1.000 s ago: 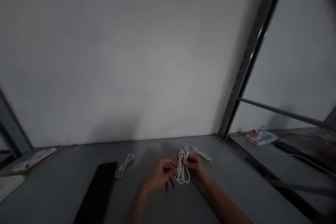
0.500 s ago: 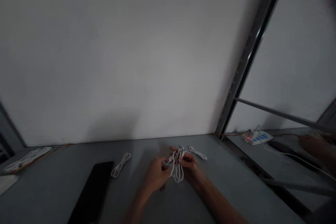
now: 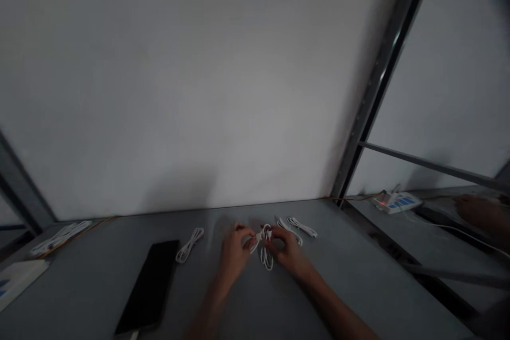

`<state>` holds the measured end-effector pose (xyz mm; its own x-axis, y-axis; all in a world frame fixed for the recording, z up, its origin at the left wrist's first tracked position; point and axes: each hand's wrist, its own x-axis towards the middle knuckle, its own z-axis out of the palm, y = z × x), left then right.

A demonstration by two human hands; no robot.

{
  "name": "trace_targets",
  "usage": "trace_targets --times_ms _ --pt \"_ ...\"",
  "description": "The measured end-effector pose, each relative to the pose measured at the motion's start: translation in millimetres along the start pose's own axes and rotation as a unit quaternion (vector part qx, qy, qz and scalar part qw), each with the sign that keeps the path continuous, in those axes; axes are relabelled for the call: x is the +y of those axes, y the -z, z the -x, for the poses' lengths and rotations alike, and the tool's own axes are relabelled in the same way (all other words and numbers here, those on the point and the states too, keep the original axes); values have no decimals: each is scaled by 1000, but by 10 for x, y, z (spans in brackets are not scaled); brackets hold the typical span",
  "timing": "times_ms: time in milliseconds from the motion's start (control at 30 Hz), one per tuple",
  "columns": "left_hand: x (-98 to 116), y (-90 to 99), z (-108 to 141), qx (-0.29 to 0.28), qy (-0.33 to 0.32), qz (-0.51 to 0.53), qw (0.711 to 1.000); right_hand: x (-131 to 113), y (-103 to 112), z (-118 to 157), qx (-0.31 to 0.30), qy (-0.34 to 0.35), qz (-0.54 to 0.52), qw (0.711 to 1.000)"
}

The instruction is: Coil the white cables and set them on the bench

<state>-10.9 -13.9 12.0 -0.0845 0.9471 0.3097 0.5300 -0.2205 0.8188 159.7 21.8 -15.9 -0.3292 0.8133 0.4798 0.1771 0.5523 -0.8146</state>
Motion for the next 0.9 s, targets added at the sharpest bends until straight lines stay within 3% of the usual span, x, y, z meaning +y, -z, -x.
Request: trace_targets --times_ms 100,267,500,900 --pt "-29 -6 -9 -61 11 7 998 16 25 -9 31 37 59 997" --pt "-139 -101 -1 -84 -18 38 996 47 57 -10 58 77 135 986" --pt "-51 -105 32 -135 -3 87 987 29 78 4 -57 82 202 974" --pt "-158 -127 -8 -122 -18 124 985 147 28 -27 -93 44 208 973"
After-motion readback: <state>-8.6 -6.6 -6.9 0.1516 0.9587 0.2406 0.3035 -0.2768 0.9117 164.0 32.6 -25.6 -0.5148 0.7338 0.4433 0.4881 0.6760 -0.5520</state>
